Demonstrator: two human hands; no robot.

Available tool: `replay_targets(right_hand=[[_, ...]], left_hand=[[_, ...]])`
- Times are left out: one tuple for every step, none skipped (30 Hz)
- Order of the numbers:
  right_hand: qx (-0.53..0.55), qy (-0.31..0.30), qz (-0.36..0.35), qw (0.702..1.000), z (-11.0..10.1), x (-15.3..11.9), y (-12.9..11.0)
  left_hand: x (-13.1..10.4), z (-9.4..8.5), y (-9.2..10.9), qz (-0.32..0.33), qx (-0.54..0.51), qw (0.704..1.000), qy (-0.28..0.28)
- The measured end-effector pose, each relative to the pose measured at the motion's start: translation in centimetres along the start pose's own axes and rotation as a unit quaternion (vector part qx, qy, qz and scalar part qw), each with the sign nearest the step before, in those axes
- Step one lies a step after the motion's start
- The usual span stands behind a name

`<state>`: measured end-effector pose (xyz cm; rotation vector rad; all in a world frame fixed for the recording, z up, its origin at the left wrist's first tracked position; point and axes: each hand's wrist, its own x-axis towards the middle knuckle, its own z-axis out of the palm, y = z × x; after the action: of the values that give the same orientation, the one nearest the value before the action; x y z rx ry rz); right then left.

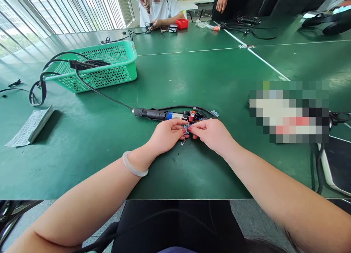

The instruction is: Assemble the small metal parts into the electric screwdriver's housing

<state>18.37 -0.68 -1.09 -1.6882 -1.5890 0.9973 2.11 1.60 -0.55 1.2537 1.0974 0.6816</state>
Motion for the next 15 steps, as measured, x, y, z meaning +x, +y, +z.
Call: replay_targets(right_hand=[[0.006,0.002,-0.001,1.000,0.01,0.02,0.05],[0.012,0.005,-0.001,1.000,0.02,0.03,0.09],[0.018,0.008,-0.001,1.000,0.02,0.04,0.13],[0.026,0.013,0.000,1.000,0.03,0.06,0.17],[0.034,0.017,0.002,0.999,0.03,0.08,0.22],[0.041,0.021,0.004,0.999,0.02,0.11,0.26],[0.047,0.024,0.007,0.999,0.02,0.14,0.30],[0.051,0.026,0.010,0.998,0.01,0.16,0.33],[0.053,0.027,0.013,0.998,0.00,0.18,0.36],[0.053,0.027,0.015,0.998,-0.01,0.19,0.37],[0.053,0.026,0.018,0.998,-0.02,0.20,0.37],[0.054,0.025,0.020,0.998,-0.03,0.20,0.37],[0.057,0.023,0.023,0.998,-0.04,0.20,0.35],[0.063,0.021,0.026,0.997,-0.07,0.19,0.32],[0.072,0.018,0.030,0.997,-0.10,0.18,0.28]], left_hand=[[0.00,-0.02,-0.02,0.002,0.003,1.000,0.000],[-0.01,-0.04,-0.03,0.004,0.007,1.000,0.001],[-0.01,-0.06,-0.04,0.006,0.011,1.000,0.001],[-0.01,-0.09,-0.06,0.009,0.015,1.000,0.002],[-0.01,-0.12,-0.09,0.013,0.018,1.000,0.001],[-0.02,-0.15,-0.12,0.017,0.022,1.000,0.000],[-0.03,-0.19,-0.14,0.021,0.027,0.999,-0.001],[-0.07,-0.22,-0.16,0.024,0.035,0.999,-0.002],[-0.11,-0.25,-0.16,0.028,0.046,0.999,-0.002],[-0.18,-0.27,-0.14,0.032,0.061,0.998,0.000],[-0.25,-0.29,-0.10,0.037,0.078,0.996,0.003],[-0.32,-0.29,-0.05,0.040,0.095,0.995,0.007],[-0.39,-0.28,0.02,0.044,0.109,0.993,0.011],[-0.45,-0.26,0.09,0.046,0.121,0.991,0.015],[-0.51,-0.23,0.15,0.048,0.131,0.990,0.017]])
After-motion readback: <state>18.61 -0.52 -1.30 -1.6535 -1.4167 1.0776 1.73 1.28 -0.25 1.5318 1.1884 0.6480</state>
